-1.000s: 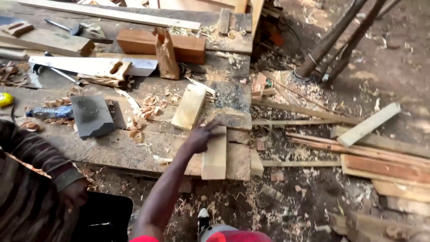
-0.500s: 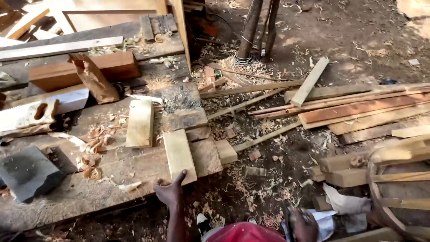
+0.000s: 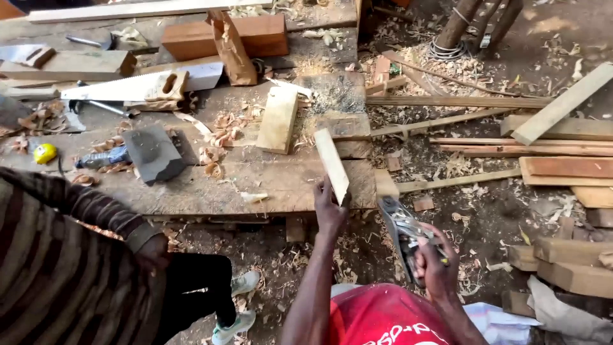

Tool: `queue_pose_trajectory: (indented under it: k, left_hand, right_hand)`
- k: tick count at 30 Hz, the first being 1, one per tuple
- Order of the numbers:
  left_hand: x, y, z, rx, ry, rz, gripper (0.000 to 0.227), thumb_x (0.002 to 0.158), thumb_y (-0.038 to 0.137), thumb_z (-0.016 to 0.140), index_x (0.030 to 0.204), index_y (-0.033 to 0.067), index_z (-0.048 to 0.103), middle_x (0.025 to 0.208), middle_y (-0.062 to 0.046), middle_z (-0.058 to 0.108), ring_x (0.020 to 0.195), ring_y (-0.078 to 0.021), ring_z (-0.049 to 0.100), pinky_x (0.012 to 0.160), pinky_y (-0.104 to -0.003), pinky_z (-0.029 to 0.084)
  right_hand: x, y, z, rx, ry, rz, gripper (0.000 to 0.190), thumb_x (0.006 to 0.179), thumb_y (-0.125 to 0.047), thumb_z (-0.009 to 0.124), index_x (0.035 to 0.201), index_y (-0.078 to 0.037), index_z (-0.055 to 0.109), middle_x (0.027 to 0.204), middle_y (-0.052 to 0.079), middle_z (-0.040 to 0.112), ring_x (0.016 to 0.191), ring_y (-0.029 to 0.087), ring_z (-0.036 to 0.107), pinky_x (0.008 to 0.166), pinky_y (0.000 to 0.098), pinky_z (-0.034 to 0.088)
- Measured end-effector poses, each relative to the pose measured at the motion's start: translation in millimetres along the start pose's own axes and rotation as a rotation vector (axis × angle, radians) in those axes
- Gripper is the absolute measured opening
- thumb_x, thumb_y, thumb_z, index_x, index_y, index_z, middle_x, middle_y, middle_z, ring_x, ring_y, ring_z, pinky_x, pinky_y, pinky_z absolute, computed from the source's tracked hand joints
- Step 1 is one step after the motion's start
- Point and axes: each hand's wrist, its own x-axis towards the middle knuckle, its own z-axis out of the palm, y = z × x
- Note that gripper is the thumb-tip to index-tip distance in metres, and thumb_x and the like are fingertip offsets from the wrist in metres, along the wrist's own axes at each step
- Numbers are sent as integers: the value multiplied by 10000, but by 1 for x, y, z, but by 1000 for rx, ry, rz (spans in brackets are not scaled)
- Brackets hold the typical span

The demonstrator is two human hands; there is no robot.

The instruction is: Using a hand plane to smooth the surface of a wooden block on a workbench, with occasional use of a hammer for adjustments.

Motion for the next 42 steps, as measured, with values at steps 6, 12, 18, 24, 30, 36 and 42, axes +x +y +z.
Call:
queue_pose_trajectory:
  k: [6, 12, 18, 24, 30, 36, 42]
  left_hand:
    - [5, -2, -11, 118, -174, 121, 773, 788, -48, 741, 1489, 124, 462, 1359, -151, 472, 1191, -296, 568, 1033, -405, 584]
    - [31, 10, -23, 138, -468, 9, 1045, 731, -28, 722, 1615, 89, 176, 1671, -176, 249, 1507, -383, 326, 1259, -553, 256]
    - [29, -18, -18, -74, -421, 213, 997, 781, 91, 654, 1630, 67, 131, 1475, -261, 558, 1250, -420, 637, 1072, -471, 544]
    - [30, -41, -5, -170, -309, 228, 1090, 714, 148, 782, 1654, 139, 228, 1367, -293, 599, 1218, -535, 580, 971, -618, 506]
    - [36, -7, -10, -272, -357, 136, 1039, 730, 129, 757, 1650, 125, 273, 1475, -210, 579, 1321, -401, 572, 1076, -530, 467]
    - [39, -13, -15, -462, -460, 161, 1197, 633, 286, 749, 1659, 92, 164, 1539, -283, 468, 1397, -442, 465, 1147, -556, 375]
    - [29, -44, -11, -415, -447, 123, 1275, 491, 291, 746, 1638, 43, 248, 1540, -275, 488, 1387, -416, 454, 1163, -555, 361]
  right_hand:
    - [5, -9, 37, 134, -199, -302, 455, 980, -306, 586, 1362, -57, 577, 531, -41, 514, 362, 56, 424, 271, 207, 425]
    - [16, 20, 66, -40, -122, -474, 463, 970, -397, 631, 1332, -109, 608, 778, 36, 725, 507, 61, 645, 363, 174, 578]
    - [65, 37, 98, 180, -117, -302, 597, 942, -452, 638, 1383, -63, 539, 768, 16, 584, 420, 44, 499, 356, 199, 446]
    - [229, -18, 171, 112, -43, 36, 544, 1022, -443, 525, 1439, -95, 504, 491, 75, 457, 360, 135, 447, 324, 323, 369]
    - [123, 28, 123, 210, -14, 146, 354, 992, -171, 533, 1331, -70, 559, 394, -2, 352, 298, 100, 421, 275, 224, 335]
    - [93, 132, 79, 257, -34, 214, 340, 988, -118, 496, 1311, -111, 600, 356, 150, 485, 212, 174, 467, 198, 268, 386]
    - [250, 22, 174, 523, -79, -31, 319, 1096, -267, 445, 1377, -182, 569, 624, 2, 425, 466, 94, 470, 395, 246, 439]
